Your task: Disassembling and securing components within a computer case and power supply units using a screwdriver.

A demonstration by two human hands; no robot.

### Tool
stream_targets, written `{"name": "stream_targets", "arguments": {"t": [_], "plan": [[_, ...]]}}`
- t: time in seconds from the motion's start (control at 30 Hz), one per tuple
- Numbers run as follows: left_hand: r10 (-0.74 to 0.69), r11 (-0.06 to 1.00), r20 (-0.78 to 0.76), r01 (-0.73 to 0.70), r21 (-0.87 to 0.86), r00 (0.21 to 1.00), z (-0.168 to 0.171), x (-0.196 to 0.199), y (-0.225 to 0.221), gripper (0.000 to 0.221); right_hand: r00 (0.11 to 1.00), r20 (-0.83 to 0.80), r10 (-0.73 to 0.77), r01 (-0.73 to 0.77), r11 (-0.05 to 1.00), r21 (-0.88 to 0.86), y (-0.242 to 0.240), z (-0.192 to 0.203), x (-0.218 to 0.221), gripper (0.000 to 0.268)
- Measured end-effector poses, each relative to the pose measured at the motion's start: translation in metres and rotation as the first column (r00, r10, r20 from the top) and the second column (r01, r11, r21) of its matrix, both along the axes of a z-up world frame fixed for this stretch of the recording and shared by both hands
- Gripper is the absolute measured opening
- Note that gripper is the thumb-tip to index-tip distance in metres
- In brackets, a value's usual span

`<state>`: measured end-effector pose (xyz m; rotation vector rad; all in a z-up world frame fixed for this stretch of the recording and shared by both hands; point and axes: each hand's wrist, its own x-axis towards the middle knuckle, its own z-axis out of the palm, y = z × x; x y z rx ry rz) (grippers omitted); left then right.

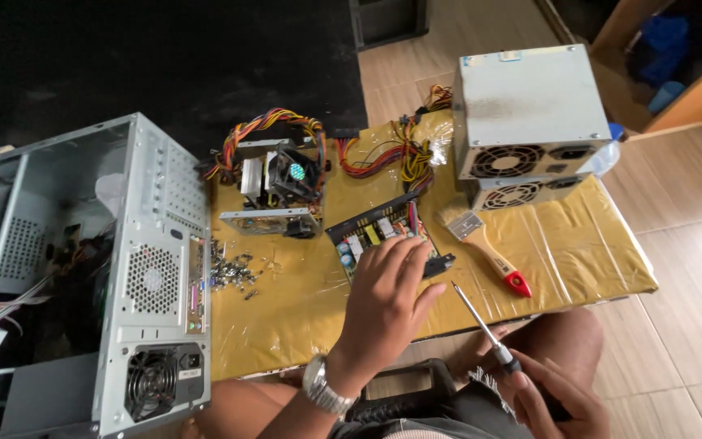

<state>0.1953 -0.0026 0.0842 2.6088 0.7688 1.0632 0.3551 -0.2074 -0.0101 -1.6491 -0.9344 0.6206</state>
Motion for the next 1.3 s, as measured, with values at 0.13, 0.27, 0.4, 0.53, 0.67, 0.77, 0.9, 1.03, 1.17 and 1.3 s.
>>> {"name": "stream_targets", "arguments": {"t": [0.13,0.27,0.4,0.53,0.67,0.77,0.9,1.03,1.17,1.3], "plan": [[-0.003,0.999,-0.158,0.010,0.043,0.987,-0.013,0.018,0.008,0.021,0.993,-0.062,-0.102,0.100,0.995,-0.025,0.005,0.011,-0.009,0.027],[-0.055,0.993,-0.063,0.047,-0.110,0.997,0.006,0.024,0.016,0.014,0.983,-0.115,-0.144,0.136,0.988,-0.070,0.007,0.023,-0.006,0.029],[-0.060,0.950,-0.059,0.038,-0.309,0.996,0.023,0.022,0.034,0.015,0.993,0.040,-0.110,0.111,0.994,-0.013,0.016,0.057,-0.009,0.028],[-0.055,0.931,-0.045,0.034,-0.364,0.997,0.030,0.025,0.050,0.023,0.979,0.169,-0.111,0.127,0.988,-0.089,0.026,0.071,-0.005,0.031],[-0.089,0.937,-0.019,0.077,-0.341,0.996,0.030,0.030,0.052,0.022,0.947,0.300,-0.113,0.132,0.990,-0.043,0.033,0.073,-0.002,0.031],[-0.079,0.930,-0.028,0.063,-0.361,0.997,0.029,0.032,0.051,0.022,0.958,0.281,-0.059,0.052,0.998,0.033,0.035,0.062,0.001,0.030],[-0.067,0.931,-0.064,0.040,-0.362,0.996,0.026,0.031,0.047,0.020,0.944,0.320,-0.083,0.081,0.997,0.022,0.036,0.054,0.001,0.031],[-0.042,0.929,-0.086,0.008,-0.371,0.995,0.021,0.032,0.042,0.021,0.937,0.336,-0.094,0.095,0.995,0.016,0.037,0.054,-0.001,0.029],[-0.036,0.933,-0.086,0.002,-0.360,0.996,0.020,0.033,0.038,0.021,0.940,0.329,-0.088,0.095,0.995,-0.005,0.039,0.057,-0.001,0.029],[0.000,0.938,-0.091,-0.031,-0.345,0.996,0.020,0.034,0.029,0.017,0.916,0.388,-0.099,0.105,0.994,0.006,0.039,0.051,-0.002,0.029]]}}
